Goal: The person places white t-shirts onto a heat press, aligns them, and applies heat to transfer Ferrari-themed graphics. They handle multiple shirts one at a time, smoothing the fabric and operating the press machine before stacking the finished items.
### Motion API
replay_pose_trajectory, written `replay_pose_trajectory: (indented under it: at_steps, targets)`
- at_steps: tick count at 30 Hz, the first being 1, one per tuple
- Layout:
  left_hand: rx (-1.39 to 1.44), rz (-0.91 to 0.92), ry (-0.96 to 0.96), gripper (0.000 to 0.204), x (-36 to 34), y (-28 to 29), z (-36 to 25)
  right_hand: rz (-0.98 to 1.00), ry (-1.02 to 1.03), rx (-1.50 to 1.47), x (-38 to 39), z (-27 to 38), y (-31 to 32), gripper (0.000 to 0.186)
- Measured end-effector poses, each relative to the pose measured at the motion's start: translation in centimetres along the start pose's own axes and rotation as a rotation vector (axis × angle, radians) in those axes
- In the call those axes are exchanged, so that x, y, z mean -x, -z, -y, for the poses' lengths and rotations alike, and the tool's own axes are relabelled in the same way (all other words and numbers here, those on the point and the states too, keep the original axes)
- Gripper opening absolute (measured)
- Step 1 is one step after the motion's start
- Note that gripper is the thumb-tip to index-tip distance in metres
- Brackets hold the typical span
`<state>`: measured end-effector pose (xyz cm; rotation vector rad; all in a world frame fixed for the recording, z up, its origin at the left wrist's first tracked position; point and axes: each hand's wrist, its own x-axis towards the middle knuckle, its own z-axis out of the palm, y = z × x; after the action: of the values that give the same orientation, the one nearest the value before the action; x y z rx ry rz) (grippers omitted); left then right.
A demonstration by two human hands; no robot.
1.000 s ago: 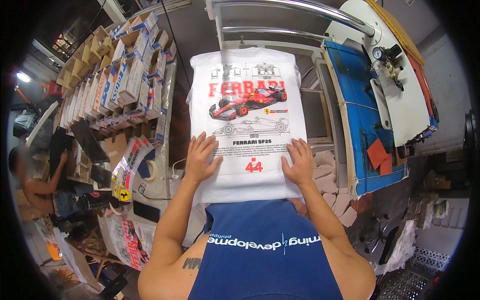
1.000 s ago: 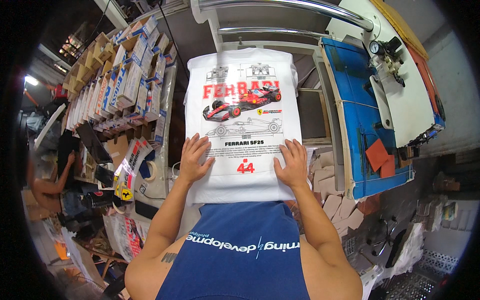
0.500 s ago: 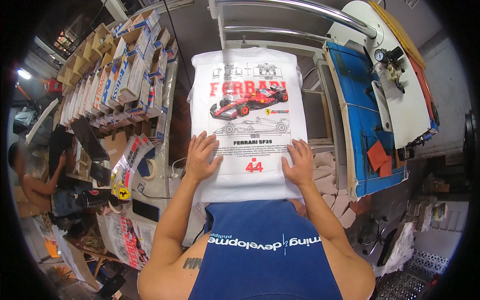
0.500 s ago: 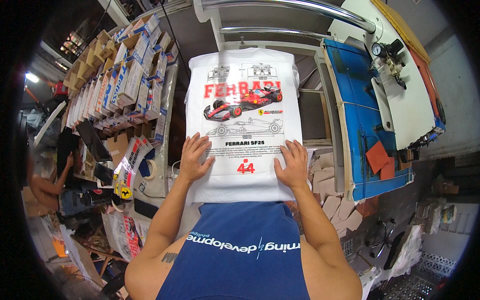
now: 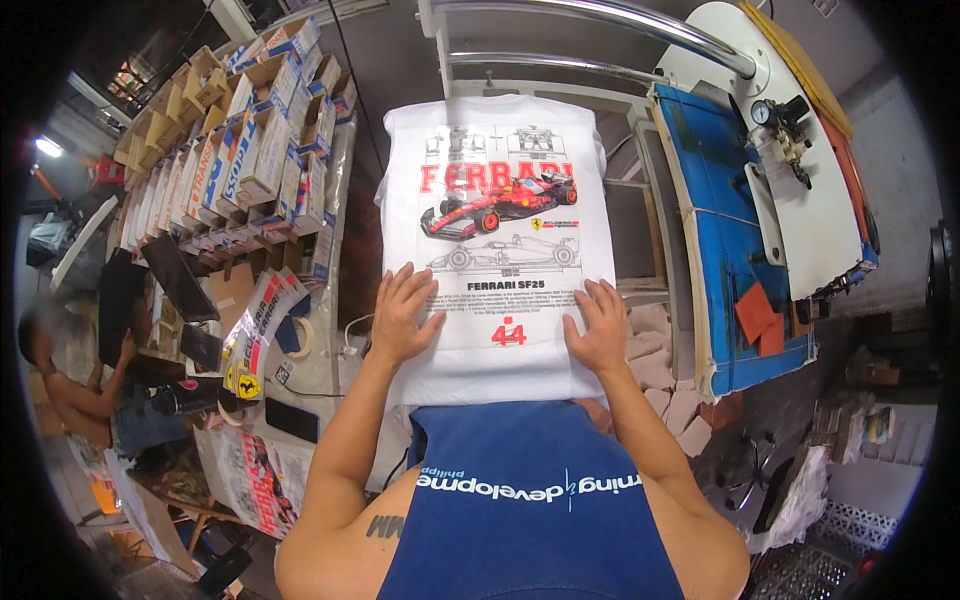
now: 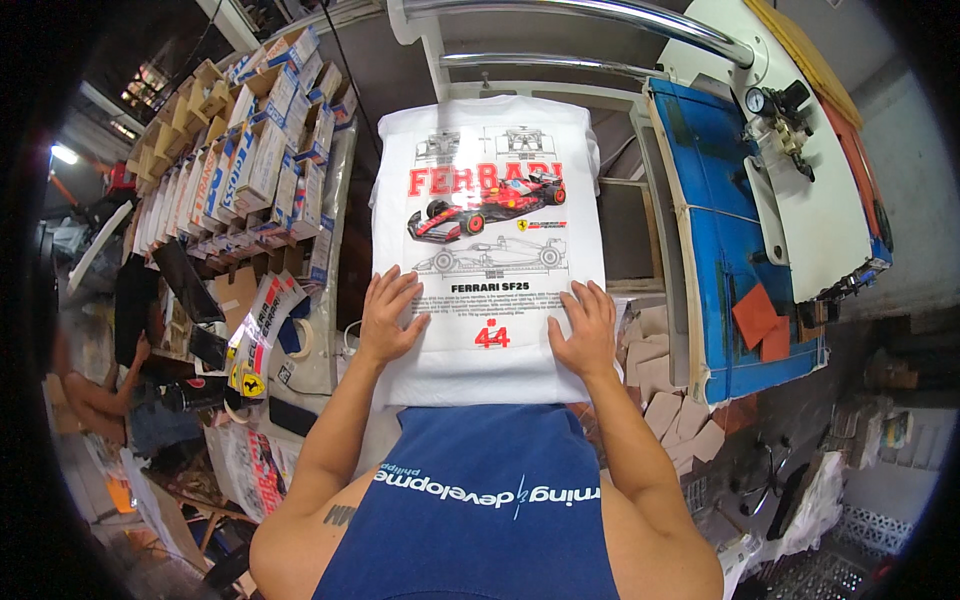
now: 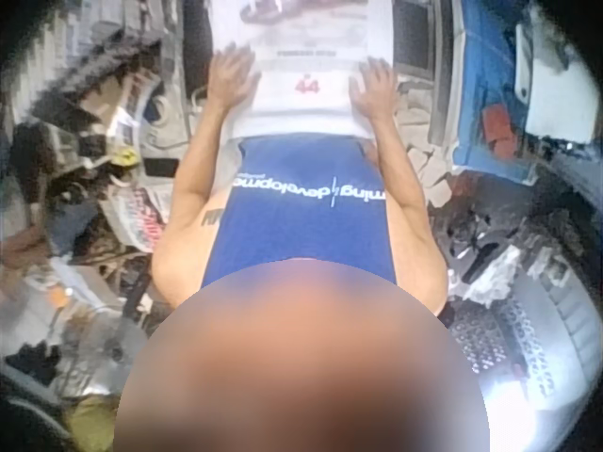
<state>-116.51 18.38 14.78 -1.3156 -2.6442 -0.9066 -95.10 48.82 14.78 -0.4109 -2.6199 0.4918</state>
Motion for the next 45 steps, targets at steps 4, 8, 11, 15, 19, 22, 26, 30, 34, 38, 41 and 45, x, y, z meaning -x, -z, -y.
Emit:
replay_pose_trajectory:
  at_steps: [4,8,11,15,19,22,26,30,34,38,41,45]
  targets:
    - [0.009,-0.013,-0.013,0.050,-0.03,0.02,-0.06,-0.015,0.003,-0.011,0.03,-0.04,-0.10,0.045]
    - [0.002,-0.021,-0.012,0.049,0.00,-0.12,-0.03,-0.005,-0.006,0.014,0.12,-0.06,-0.16,0.045]
    - [0.018,-0.024,-0.020,0.048,0.01,-0.09,0.05,-0.005,-0.012,0.019,0.05,0.01,-0.20,0.044]
    - [0.025,-0.016,-0.012,0.048,0.10,0.18,0.04,-0.011,0.008,0.027,-0.02,0.17,-0.14,0.044]
    - [0.018,-0.007,-0.002,0.048,0.02,0.14,-0.02,-0.014,0.010,0.028,-0.02,0.07,-0.14,0.044]
    - [0.007,-0.019,0.000,0.048,0.02,0.07,-0.13,-0.019,0.014,0.016,0.10,0.02,-0.16,0.045]
    - [0.006,-0.016,-0.013,0.050,-0.10,-0.10,-0.15,-0.027,-0.014,0.017,0.11,-0.08,-0.14,0.044]
    - [-0.005,-0.008,-0.010,0.051,-0.06,-0.13,-0.22,-0.020,-0.023,0.009,0.17,0.04,0.01,0.043]
    - [0.000,-0.018,-0.019,0.051,-0.03,-0.15,-0.22,-0.026,-0.031,-0.004,0.19,0.10,-0.03,0.043]
    - [0.014,-0.020,-0.026,0.049,-0.03,-0.13,-0.10,-0.029,-0.027,0.006,0.12,-0.01,-0.22,0.043]
    - [0.012,-0.020,-0.023,0.049,0.06,-0.06,0.00,-0.010,-0.023,0.002,0.13,-0.03,-0.25,0.043]
    - [0.021,-0.022,-0.011,0.049,0.10,-0.07,0.06,-0.009,-0.008,0.006,0.08,0.03,-0.18,0.043]
